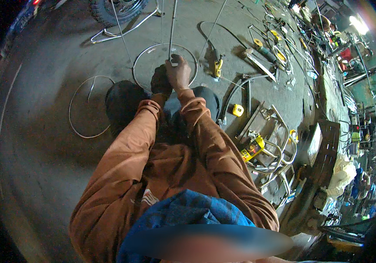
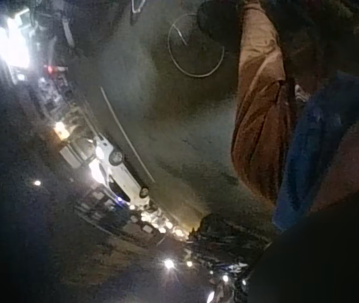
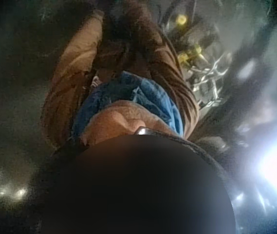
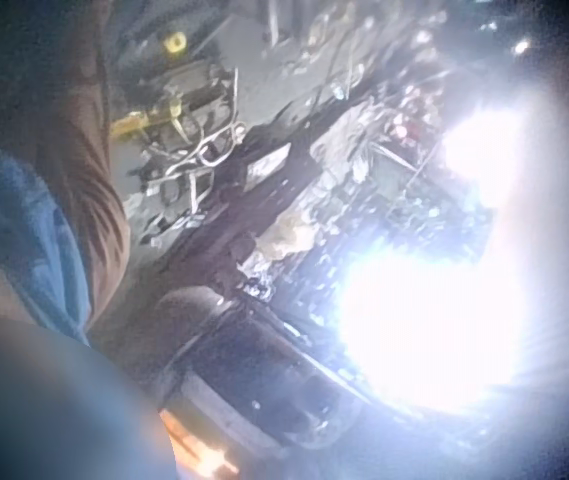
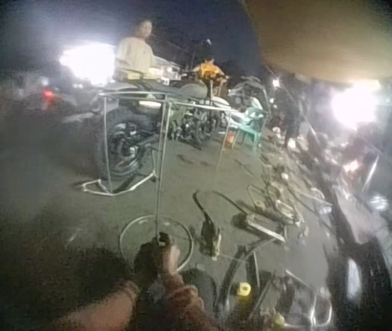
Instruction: The person marks several metal rods with a white marker while kneeling on the workshop floor. They pick up each rod, apply a mark, and place it back down, repeating the process for multiple rods.
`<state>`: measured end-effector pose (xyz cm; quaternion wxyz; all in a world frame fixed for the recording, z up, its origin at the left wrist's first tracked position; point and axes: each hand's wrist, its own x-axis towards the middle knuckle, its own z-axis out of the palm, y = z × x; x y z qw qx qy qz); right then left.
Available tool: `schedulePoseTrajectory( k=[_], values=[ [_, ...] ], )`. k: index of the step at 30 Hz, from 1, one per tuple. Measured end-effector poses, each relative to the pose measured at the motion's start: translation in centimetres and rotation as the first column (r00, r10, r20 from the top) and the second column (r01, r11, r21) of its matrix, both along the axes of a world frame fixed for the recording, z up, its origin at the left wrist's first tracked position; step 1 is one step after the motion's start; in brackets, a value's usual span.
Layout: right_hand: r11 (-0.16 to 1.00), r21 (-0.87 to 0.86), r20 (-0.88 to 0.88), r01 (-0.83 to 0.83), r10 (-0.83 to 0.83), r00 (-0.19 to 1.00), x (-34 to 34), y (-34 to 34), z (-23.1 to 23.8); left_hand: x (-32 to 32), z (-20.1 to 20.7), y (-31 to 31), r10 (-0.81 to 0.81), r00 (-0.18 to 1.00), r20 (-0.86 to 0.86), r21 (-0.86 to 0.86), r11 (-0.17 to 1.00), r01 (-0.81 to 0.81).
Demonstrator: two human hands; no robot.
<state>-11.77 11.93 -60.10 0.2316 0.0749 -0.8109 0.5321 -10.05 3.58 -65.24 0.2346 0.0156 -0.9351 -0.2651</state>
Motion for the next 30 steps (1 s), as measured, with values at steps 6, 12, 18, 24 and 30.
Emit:
schedulePoseTrajectory(
  k=[6,12,18,24,30],
  values=[
    [1.000,-0.020,0.022,-0.021,0.021,1.000,0.6,0.2,0.0,1.0,0.9,0.2,0.022,0.999,-0.028,-0.088,0.996,-0.024],
    [0.999,-0.019,0.059,-0.026,0.027,0.998,1.1,0.3,0.7,1.4,1.9,0.4,0.008,0.999,0.043,-0.021,1.000,-0.007],
    [1.000,-0.020,0.085,-0.019,0.021,0.996,1.4,0.5,0.9,0.8,0.8,0.0,0.023,0.997,0.076,-0.018,1.000,-0.022],
    [0.999,-0.039,0.116,0.001,0.003,0.993,1.9,0.9,1.3,-1.8,-3.1,-1.9,-0.068,0.996,0.066,-0.033,0.997,0.070],
    [0.978,-0.206,-0.147,-0.016,-0.015,0.989,1.7,2.6,4.3,-8.2,2.0,-17.7,0.257,0.963,0.076,0.282,0.921,-0.268]
  ],
)
